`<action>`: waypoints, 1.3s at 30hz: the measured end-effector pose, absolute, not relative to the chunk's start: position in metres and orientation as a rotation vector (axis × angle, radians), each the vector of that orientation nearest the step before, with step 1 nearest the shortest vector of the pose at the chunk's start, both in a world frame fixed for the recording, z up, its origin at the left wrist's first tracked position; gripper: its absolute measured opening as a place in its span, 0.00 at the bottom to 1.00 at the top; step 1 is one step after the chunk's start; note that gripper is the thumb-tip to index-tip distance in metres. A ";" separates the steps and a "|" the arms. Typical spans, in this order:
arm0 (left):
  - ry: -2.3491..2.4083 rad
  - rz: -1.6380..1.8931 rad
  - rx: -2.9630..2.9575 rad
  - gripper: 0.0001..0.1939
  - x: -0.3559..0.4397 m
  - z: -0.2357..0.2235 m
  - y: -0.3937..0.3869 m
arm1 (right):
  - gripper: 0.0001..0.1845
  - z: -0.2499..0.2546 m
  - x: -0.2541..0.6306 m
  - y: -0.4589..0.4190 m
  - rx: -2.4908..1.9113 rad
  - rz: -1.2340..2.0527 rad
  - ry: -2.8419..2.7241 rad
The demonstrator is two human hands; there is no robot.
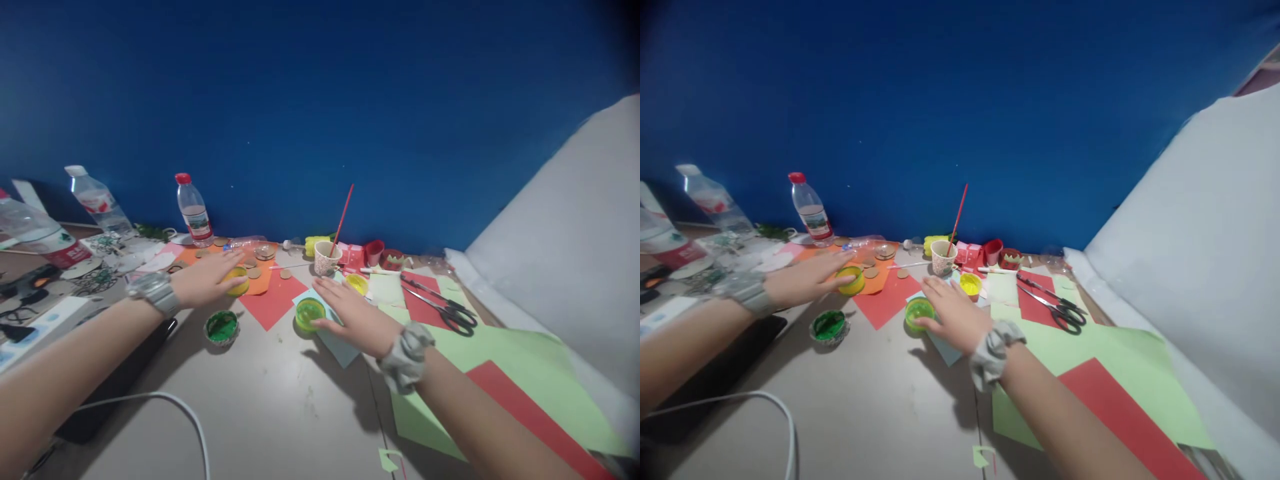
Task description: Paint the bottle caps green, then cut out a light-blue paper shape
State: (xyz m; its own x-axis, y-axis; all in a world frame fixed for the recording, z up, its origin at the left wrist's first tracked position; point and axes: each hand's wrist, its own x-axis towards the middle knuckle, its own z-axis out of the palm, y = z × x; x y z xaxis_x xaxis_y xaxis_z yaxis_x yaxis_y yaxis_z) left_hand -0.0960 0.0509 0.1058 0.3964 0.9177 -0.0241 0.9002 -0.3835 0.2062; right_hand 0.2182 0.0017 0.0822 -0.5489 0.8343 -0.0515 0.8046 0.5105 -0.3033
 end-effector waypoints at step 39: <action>1.606 0.457 2.241 0.38 -0.117 0.080 0.067 | 0.43 0.055 0.194 0.016 -1.367 0.496 -2.648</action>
